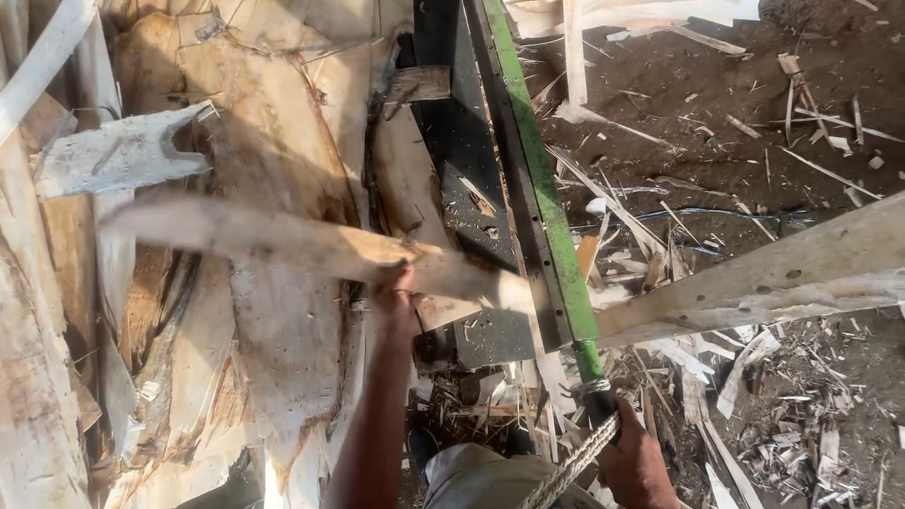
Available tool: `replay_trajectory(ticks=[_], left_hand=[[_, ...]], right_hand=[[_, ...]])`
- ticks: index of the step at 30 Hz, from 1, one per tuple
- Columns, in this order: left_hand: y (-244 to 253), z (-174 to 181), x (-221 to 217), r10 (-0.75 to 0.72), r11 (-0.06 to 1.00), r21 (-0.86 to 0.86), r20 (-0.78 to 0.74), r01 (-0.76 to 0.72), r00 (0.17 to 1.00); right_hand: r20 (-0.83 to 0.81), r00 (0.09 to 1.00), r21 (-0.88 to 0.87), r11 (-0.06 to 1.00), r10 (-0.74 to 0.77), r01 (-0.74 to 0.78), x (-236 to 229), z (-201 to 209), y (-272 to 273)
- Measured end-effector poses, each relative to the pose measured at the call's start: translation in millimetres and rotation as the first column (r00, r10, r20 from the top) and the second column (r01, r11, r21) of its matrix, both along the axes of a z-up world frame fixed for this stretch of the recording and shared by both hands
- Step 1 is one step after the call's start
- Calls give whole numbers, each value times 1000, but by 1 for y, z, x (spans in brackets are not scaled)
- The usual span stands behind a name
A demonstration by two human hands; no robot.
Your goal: Feeding thin wood slabs into a mechanical slicing machine to cut them into strips.
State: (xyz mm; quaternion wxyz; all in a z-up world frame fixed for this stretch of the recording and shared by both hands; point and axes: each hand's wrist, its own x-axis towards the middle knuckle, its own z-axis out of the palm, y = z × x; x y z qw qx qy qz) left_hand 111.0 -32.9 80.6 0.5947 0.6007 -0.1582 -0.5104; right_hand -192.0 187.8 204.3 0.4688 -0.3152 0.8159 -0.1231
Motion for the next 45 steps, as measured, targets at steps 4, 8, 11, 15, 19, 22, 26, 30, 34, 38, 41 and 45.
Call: replay_trajectory(ticks=[4,8,11,15,19,22,26,30,34,38,41,45], left_hand=[[4,-69,-55,136,991,51,-276,-127,952],[-9,-119,-89,303,953,133,-440,-272,845],[-16,-101,-95,320,946,187,-428,-263,845],[-19,-92,-93,308,947,219,-405,-235,861],[-24,-148,-89,249,969,137,-487,-208,837],[-19,-162,-95,132,986,-4,-586,-166,799],[-17,-95,-91,214,970,17,-519,-241,827],[0,-24,-79,112,992,87,-310,-89,944],[21,-16,-39,-139,962,232,-43,145,989],[58,-44,23,-564,821,330,334,467,755],[86,-54,86,-542,838,206,419,505,729],[105,7,156,-821,559,504,449,658,354]], right_hand=[[-86,996,-10,999,34,-35,-11,-37,7],[-75,991,-57,991,113,-117,-26,-40,16],[-178,943,-350,878,280,-327,-34,-12,22],[-163,968,-242,944,188,-224,-3,86,0],[280,944,-321,910,-174,263,-12,-26,9],[-186,953,59,971,238,-231,3,-188,44],[-463,710,-34,790,531,-612,-54,-268,31],[-250,924,-331,871,290,-363,-38,-164,24],[-213,938,-28,958,274,-287,-35,-104,19],[-147,966,-92,969,213,-228,-27,-67,14],[-188,956,-143,957,225,-254,-33,-69,15],[-257,917,-155,924,304,-349,-33,-61,15]])
